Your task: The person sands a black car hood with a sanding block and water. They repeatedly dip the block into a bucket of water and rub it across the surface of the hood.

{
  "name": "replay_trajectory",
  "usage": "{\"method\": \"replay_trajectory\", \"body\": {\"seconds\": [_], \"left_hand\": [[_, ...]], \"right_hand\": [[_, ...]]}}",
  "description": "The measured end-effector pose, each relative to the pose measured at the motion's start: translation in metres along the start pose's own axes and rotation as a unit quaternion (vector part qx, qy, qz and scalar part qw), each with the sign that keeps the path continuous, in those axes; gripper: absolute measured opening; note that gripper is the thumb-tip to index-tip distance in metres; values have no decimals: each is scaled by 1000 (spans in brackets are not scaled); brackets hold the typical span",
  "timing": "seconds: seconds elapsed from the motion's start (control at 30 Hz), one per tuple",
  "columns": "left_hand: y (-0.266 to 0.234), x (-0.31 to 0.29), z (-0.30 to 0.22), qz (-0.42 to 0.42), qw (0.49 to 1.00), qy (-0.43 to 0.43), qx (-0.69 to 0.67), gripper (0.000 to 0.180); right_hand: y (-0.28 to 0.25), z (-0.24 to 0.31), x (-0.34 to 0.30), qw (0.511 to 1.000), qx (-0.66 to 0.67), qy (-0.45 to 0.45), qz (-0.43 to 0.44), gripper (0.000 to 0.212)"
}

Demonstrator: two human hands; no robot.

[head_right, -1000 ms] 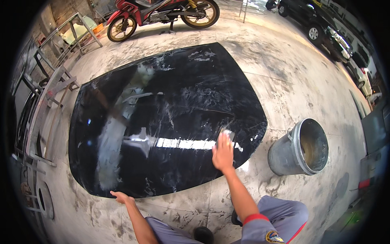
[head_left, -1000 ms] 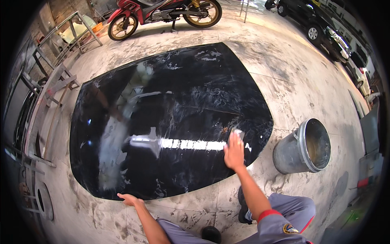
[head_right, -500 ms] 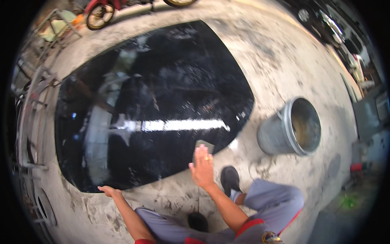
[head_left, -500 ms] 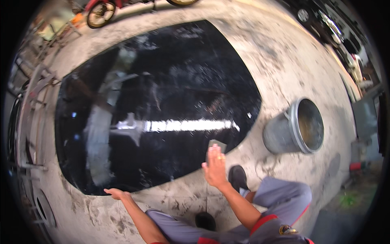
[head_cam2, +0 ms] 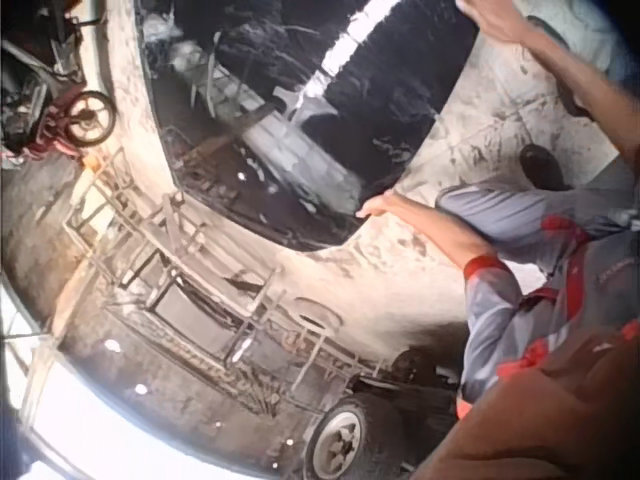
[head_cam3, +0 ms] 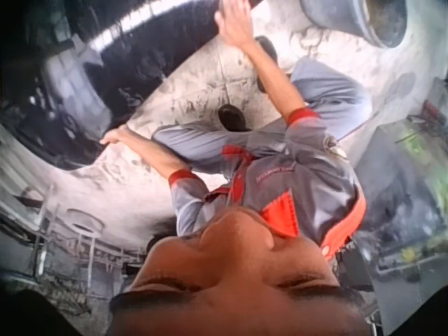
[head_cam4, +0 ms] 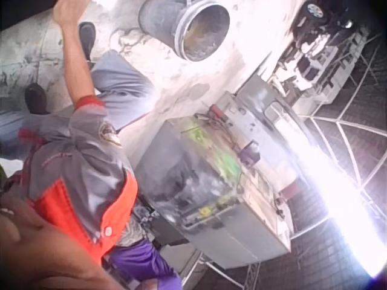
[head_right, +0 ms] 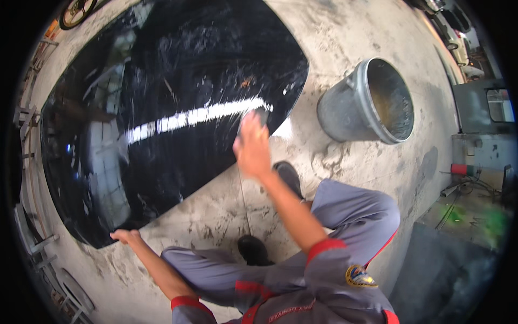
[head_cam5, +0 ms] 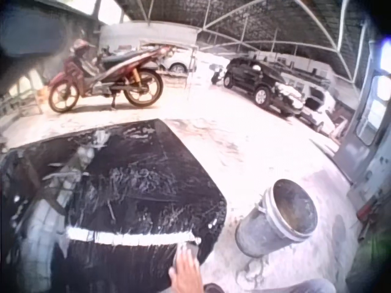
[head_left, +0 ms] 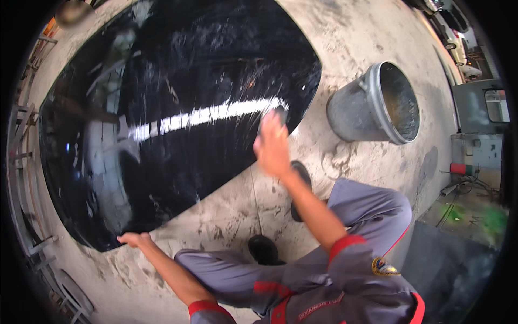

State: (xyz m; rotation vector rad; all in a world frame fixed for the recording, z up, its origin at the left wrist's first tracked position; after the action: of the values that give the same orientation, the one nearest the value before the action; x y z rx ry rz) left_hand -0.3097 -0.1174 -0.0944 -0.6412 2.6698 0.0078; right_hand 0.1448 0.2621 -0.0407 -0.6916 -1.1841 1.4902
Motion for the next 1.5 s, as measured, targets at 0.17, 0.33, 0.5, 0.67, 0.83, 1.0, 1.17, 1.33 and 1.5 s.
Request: {"method": "replay_trajectory", "body": {"seconds": [0.17, 0.33, 0.5, 0.67, 0.83, 1.0, 1.17, 1.33, 1.5], "left_hand": [[5, -6, 1, 9, 1000, 18, 13, 89], [-8, -1, 1, -16, 1000, 4, 10, 89], [2, -10, -13, -7, 998, 41, 44, 89], [-1, -19, -11, 0, 1000, 10, 0, 87], [3, -20, 1, -14, 998, 27, 49, 91], [-7, -13, -6, -17, 1000, 19, 17, 89], [-11, 2, -8, -56, 991, 66, 106, 94], [-8, 6, 6, -22, 999, 10, 46, 96], [-16, 4, 9, -46, 995, -4, 88, 97]], "right_hand": [[-1, 9, -27, 997, 54, 58, -14, 71], [14, 16, -42, 996, 70, 45, 45, 69], [-2, -1, -13, 986, 56, 138, -71, 68], [20, 36, -53, 994, 48, 83, 52, 71], [2, -20, -14, 982, 58, 175, -26, 67], [15, -7, -31, 973, 71, 218, 30, 66], [0, -2, -33, 976, 80, 186, -77, 69], [8, -10, -29, 977, 65, 197, 36, 71], [6, 3, -35, 987, 34, 159, 15, 72]]}}
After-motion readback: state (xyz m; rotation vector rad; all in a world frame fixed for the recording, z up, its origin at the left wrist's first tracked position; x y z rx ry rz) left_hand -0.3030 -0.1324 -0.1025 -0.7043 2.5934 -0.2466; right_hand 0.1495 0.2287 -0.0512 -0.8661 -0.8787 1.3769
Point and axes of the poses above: each hand's wrist, its own x-axis towards the middle knuckle, its own y-axis out of the palm, z = x × y, the point moved 10 cm from there along x, towards the middle knuckle, and after that the axes turned 6 degrees about y, right-handed, at the moved point
